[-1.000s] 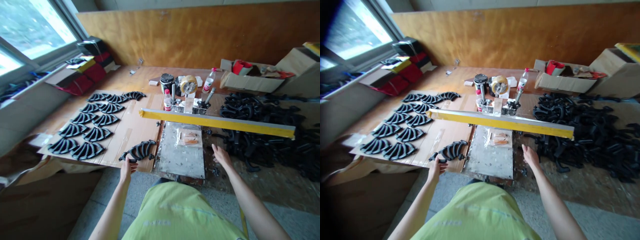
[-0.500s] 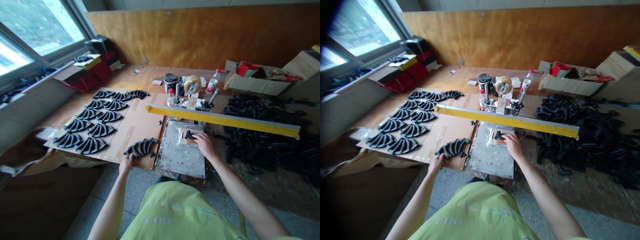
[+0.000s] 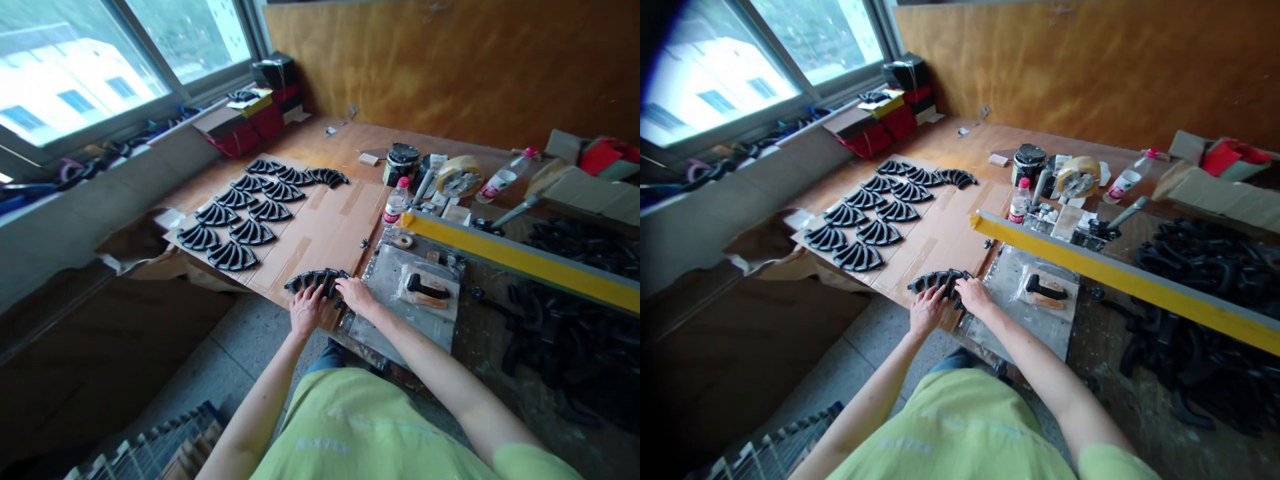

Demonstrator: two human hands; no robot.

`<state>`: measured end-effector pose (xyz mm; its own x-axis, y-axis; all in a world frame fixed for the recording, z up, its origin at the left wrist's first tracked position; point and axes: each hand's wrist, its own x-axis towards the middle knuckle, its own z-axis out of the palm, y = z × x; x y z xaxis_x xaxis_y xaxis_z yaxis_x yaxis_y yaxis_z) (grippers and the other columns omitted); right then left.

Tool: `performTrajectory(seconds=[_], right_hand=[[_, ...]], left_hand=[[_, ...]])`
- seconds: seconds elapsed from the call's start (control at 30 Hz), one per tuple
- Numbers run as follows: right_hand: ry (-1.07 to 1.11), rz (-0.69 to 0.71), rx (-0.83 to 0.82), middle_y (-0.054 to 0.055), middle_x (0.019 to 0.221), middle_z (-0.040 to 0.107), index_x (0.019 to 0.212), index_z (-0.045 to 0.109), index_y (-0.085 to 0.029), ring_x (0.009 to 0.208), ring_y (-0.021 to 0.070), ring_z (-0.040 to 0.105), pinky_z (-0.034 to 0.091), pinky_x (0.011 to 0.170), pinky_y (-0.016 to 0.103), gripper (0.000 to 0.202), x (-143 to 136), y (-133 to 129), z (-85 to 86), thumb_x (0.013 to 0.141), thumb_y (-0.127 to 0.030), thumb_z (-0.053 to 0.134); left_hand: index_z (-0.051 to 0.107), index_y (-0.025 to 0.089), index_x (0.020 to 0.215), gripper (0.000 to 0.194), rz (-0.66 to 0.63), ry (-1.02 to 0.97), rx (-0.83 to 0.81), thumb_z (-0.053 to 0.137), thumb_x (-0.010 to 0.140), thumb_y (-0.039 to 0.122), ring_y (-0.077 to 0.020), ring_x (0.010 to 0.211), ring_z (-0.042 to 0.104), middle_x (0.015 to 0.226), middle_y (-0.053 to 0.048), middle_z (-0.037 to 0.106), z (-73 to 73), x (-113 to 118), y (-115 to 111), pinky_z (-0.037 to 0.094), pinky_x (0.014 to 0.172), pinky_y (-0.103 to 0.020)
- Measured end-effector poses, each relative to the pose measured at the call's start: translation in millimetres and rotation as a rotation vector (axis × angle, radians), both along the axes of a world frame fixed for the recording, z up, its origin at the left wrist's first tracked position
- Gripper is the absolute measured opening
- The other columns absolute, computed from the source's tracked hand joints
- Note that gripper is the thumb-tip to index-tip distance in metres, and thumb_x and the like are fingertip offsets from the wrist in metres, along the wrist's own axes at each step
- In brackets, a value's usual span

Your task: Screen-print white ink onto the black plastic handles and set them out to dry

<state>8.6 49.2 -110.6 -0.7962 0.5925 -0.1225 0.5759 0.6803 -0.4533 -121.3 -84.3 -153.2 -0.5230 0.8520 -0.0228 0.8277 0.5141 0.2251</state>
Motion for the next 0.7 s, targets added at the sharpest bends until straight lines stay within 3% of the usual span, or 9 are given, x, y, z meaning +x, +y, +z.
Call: performTrajectory(seconds=[0.07, 0.17, 0.5, 0.7], right_hand=[[-0.124, -0.045, -0.061, 0.012, 0.104, 0.070, 0.117, 0.065, -0.019, 0.096, 0.0215, 0.065, 0.047, 0.083, 0.030, 0.035, -25, 1, -12.0, 0.098, -0.038, 0.041], [-0.194, -0.121, -0.080, 0.015, 0.103, 0.070, 0.109, 0.067, -0.015, 0.096, 0.0224, 0.066, 0.047, 0.081, 0.029, 0.041, -37, 1, -21.3, 0.099, -0.042, 0.038], [-0.172, -0.160, -0.090, 0.016, 0.099, 0.072, 0.098, 0.072, -0.014, 0.098, 0.0220, 0.066, 0.045, 0.085, 0.027, 0.045, -48, -3, -20.2, 0.098, -0.042, 0.038], [-0.140, -0.202, -0.190, 0.014, 0.111, 0.070, 0.116, 0.067, -0.014, 0.108, 0.0216, 0.063, 0.043, 0.093, 0.027, 0.040, -54, 0, -21.1, 0.098, -0.037, 0.040]], left_hand=[[0.056, 0.036, 0.132, 0.046, 0.020, -0.010, -0.051, 0.037, 0.093, 0.052, -0.0327, 0.116, 0.048, 0.134, -0.006, 0.056, 6.7, -1, 9, 0.044, 0.087, -0.049], [0.060, 0.036, 0.127, 0.047, 0.055, -0.050, -0.099, 0.031, 0.094, 0.054, -0.0323, 0.109, 0.050, 0.127, -0.007, 0.058, 15.2, -6, 20, 0.045, 0.082, -0.048], [0.062, 0.032, 0.121, 0.046, -0.016, -0.055, -0.115, 0.037, 0.091, 0.057, -0.0304, 0.106, 0.048, 0.118, -0.009, 0.059, 20.7, -19, 32, 0.040, 0.084, -0.045], [0.062, 0.028, 0.117, 0.046, 0.020, -0.025, -0.114, 0.044, 0.086, 0.058, -0.0315, 0.106, 0.046, 0.117, -0.010, 0.057, 18.2, -14, 40, 0.038, 0.085, -0.046]])
